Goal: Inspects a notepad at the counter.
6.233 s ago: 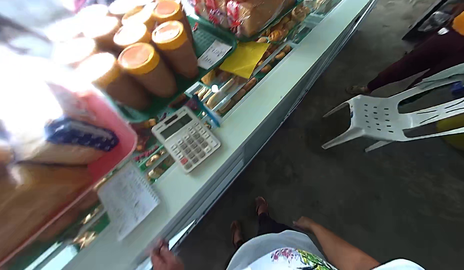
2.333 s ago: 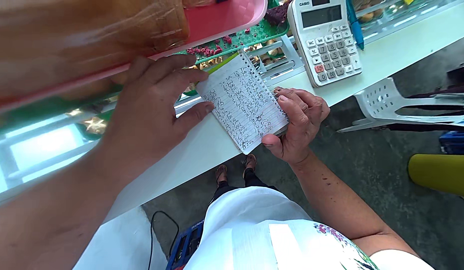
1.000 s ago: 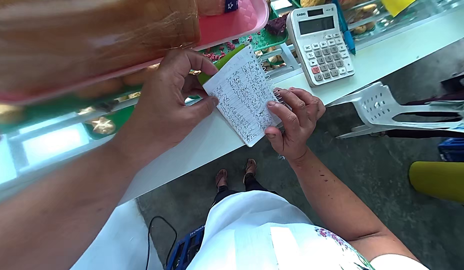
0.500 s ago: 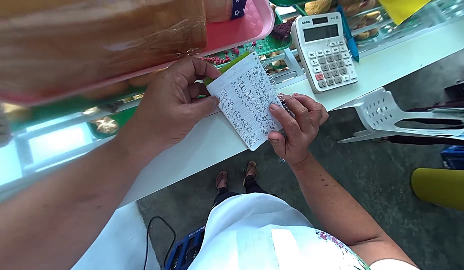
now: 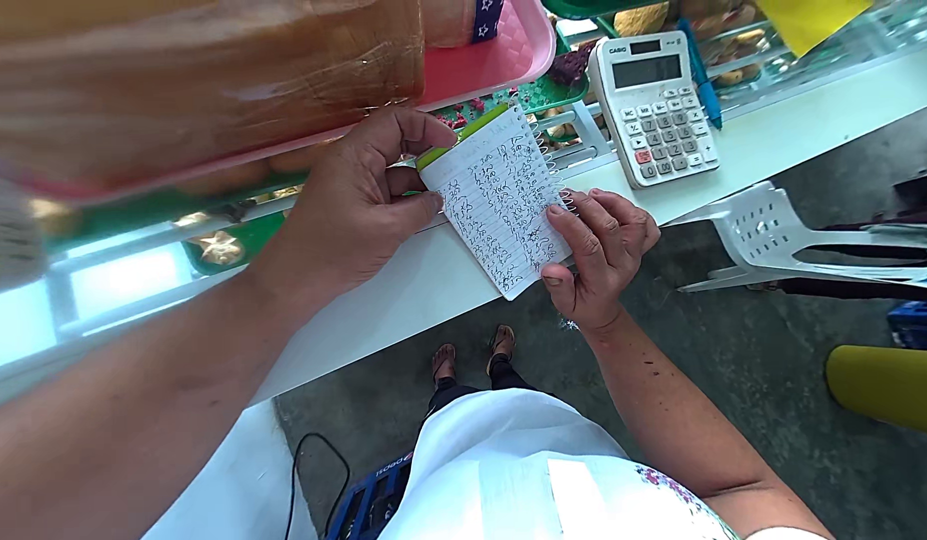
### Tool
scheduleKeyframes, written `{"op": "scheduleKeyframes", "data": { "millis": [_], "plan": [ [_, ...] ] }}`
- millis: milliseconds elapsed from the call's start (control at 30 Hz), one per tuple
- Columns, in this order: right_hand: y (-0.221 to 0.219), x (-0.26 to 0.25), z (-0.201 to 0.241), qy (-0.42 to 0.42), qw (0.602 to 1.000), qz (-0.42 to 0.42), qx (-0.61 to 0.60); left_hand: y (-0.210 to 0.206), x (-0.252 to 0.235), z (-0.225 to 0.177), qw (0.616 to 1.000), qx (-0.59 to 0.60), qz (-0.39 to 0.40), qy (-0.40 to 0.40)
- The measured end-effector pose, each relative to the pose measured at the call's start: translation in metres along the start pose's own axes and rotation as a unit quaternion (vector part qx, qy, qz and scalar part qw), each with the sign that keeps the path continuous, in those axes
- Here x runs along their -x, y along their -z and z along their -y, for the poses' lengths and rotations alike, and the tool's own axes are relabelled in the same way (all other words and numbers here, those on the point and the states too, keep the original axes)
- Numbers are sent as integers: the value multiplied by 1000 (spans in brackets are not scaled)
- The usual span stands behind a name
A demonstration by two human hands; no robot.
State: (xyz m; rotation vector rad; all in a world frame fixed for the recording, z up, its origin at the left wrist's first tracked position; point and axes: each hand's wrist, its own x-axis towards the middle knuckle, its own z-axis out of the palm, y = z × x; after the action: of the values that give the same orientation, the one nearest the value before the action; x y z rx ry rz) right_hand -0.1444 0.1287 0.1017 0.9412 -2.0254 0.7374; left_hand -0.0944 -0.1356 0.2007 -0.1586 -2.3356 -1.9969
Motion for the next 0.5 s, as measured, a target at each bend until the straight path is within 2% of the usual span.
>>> {"op": "scheduleKeyframes", "data": {
  "millis": [500],
  "plan": [
    [3,6,-2,15,1000,10,-1,5,-2,6,1000,-6,-14,1]
  ]
}}
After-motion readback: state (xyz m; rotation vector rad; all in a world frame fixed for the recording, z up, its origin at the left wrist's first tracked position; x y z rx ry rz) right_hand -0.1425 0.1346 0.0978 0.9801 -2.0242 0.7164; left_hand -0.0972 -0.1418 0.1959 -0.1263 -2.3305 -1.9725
